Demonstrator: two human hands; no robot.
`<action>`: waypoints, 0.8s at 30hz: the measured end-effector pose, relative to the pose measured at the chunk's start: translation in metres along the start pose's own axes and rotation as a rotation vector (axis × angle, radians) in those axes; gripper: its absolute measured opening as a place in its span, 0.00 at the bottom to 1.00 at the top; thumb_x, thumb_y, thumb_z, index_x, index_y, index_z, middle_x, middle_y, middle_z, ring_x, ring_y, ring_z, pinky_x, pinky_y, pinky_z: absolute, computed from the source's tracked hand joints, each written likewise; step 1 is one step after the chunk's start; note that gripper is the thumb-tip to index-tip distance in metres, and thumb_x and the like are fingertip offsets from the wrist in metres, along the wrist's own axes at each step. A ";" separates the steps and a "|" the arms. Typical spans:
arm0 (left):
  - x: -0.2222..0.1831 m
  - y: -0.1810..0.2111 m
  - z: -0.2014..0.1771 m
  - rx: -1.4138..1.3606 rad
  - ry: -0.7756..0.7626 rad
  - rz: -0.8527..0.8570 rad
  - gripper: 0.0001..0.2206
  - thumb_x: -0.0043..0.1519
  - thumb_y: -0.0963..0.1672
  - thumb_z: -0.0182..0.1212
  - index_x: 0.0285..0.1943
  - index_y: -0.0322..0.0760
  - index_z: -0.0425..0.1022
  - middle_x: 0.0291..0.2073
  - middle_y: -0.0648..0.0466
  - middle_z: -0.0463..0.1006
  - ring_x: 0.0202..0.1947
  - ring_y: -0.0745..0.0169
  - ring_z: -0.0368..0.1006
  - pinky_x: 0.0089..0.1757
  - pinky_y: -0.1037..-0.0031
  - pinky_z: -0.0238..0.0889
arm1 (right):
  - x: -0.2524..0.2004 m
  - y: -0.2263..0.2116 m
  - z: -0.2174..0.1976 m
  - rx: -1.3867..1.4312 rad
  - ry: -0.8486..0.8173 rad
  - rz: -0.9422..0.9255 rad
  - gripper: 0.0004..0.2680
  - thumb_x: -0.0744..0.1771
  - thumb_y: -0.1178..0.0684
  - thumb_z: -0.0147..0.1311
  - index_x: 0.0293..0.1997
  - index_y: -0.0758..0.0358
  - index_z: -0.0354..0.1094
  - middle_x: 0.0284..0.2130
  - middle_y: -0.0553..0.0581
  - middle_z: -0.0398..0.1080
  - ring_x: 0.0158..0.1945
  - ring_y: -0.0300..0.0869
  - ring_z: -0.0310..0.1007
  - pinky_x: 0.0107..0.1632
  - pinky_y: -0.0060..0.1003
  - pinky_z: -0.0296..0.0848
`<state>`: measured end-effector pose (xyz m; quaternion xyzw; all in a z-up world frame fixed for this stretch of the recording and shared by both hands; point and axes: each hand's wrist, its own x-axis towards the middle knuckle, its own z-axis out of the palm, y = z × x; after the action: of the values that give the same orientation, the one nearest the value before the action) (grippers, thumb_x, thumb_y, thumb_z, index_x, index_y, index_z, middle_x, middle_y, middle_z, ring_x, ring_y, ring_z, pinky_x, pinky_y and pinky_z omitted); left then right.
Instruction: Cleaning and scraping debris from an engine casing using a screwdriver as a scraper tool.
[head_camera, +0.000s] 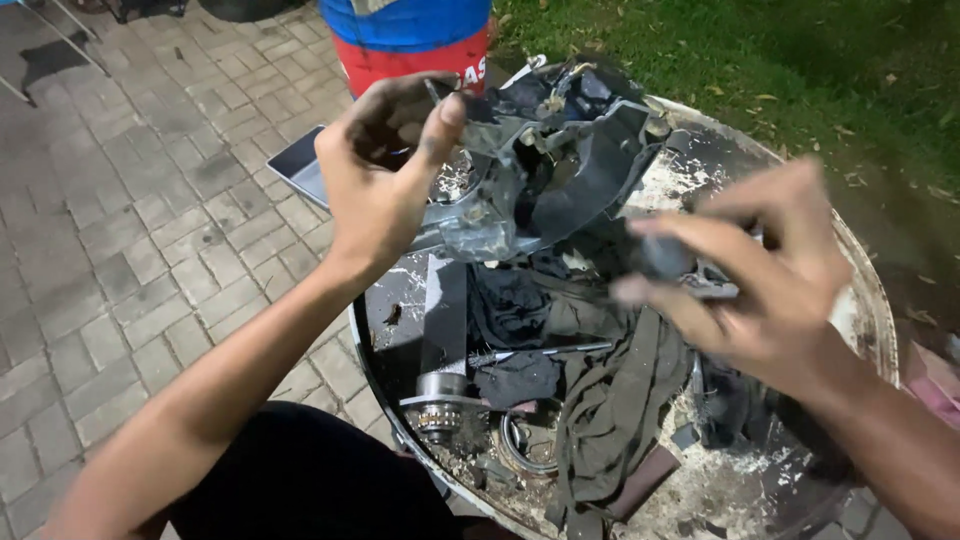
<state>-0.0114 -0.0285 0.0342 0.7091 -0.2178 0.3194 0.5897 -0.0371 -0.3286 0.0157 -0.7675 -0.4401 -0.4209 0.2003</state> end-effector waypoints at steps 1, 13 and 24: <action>-0.001 0.001 0.000 -0.037 0.016 -0.023 0.13 0.67 0.48 0.62 0.48 0.32 0.74 0.35 0.50 0.83 0.35 0.64 0.83 0.39 0.77 0.81 | -0.002 -0.003 -0.005 0.058 0.031 -0.076 0.17 0.66 0.40 0.63 0.49 0.65 0.74 0.32 0.56 0.65 0.33 0.44 0.61 0.32 0.37 0.58; -0.005 -0.012 -0.009 -0.087 0.062 -0.088 0.23 0.63 0.54 0.62 0.50 0.29 0.75 0.42 0.41 0.84 0.42 0.53 0.85 0.41 0.71 0.84 | -0.048 -0.021 -0.039 0.234 -0.081 -0.045 0.19 0.62 0.54 0.69 0.53 0.68 0.64 0.48 0.70 0.75 0.52 0.57 0.84 0.55 0.45 0.89; -0.009 -0.020 -0.022 -0.262 0.044 -0.229 0.14 0.59 0.46 0.70 0.45 0.32 0.75 0.38 0.49 0.82 0.38 0.60 0.82 0.41 0.73 0.82 | -0.025 -0.016 0.001 0.406 0.016 -0.090 0.18 0.69 0.53 0.55 0.61 0.70 0.52 0.56 0.74 0.67 0.41 0.44 0.84 0.38 0.26 0.93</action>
<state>-0.0079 -0.0034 0.0159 0.6390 -0.1626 0.2344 0.7143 -0.0567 -0.3321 -0.0062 -0.6876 -0.5482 -0.3383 0.3351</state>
